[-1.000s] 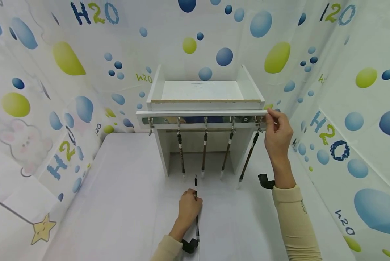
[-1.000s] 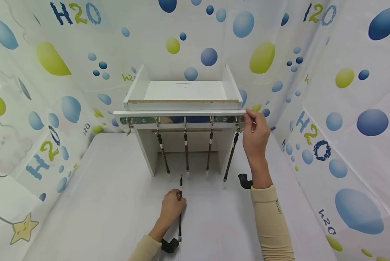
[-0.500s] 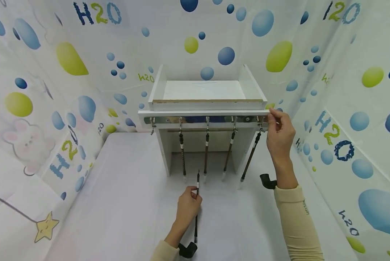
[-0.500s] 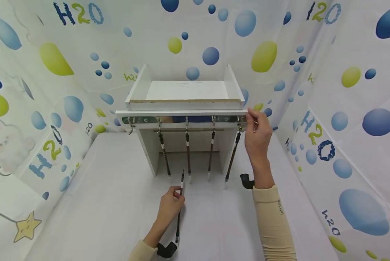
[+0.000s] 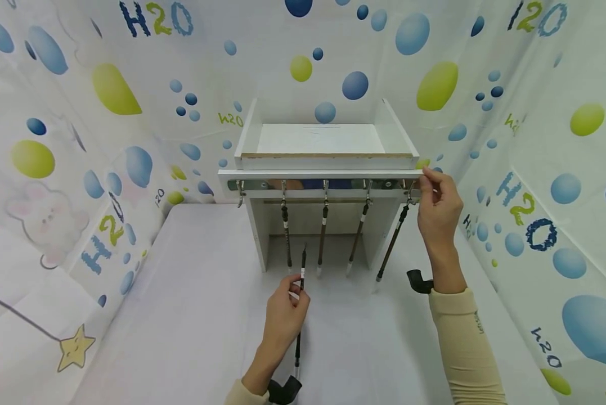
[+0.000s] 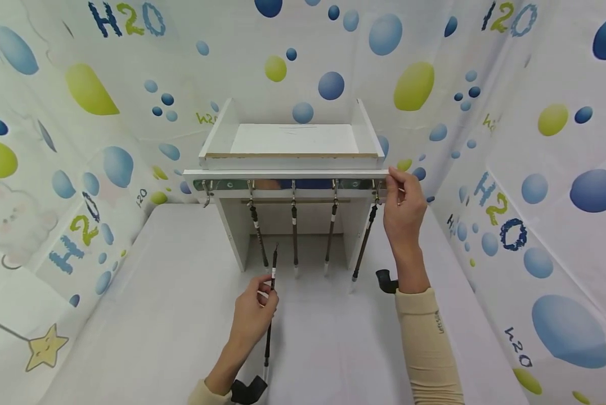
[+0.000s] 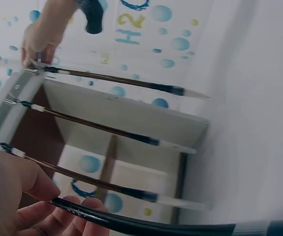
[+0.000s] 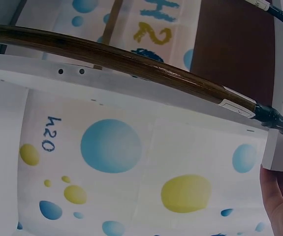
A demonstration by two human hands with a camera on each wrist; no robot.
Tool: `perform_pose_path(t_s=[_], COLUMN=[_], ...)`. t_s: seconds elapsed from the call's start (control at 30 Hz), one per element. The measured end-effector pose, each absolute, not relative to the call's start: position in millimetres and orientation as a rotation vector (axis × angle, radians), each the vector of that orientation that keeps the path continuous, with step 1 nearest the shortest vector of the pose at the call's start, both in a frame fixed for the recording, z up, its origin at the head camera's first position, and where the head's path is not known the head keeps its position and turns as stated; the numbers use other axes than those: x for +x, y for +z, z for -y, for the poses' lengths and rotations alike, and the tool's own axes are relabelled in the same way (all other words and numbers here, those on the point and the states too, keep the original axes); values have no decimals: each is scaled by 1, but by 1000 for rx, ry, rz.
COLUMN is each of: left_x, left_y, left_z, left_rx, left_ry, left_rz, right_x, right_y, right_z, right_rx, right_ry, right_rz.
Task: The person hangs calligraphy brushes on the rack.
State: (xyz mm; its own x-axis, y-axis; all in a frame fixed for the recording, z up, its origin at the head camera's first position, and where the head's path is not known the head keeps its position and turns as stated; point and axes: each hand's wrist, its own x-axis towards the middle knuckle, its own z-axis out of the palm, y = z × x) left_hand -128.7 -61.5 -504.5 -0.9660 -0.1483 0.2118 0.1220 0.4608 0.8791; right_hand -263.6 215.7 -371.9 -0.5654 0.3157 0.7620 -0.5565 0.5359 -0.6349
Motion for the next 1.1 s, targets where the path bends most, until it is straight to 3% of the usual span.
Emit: perform_pose_path(t_s=[0.43, 1.1], left_x=[-124, -136], left_y=[-458, -433], left_z=[85, 126], left_rx=[-67, 155], left_ry=[-1435, -1311], left_rz=[2288, 2180], right_x=[-263, -262], right_y=[-372, -371], right_z=[-218, -217], right_rx=[195, 182], right_ry=[1172, 1156], right_rz=[1847, 1871])
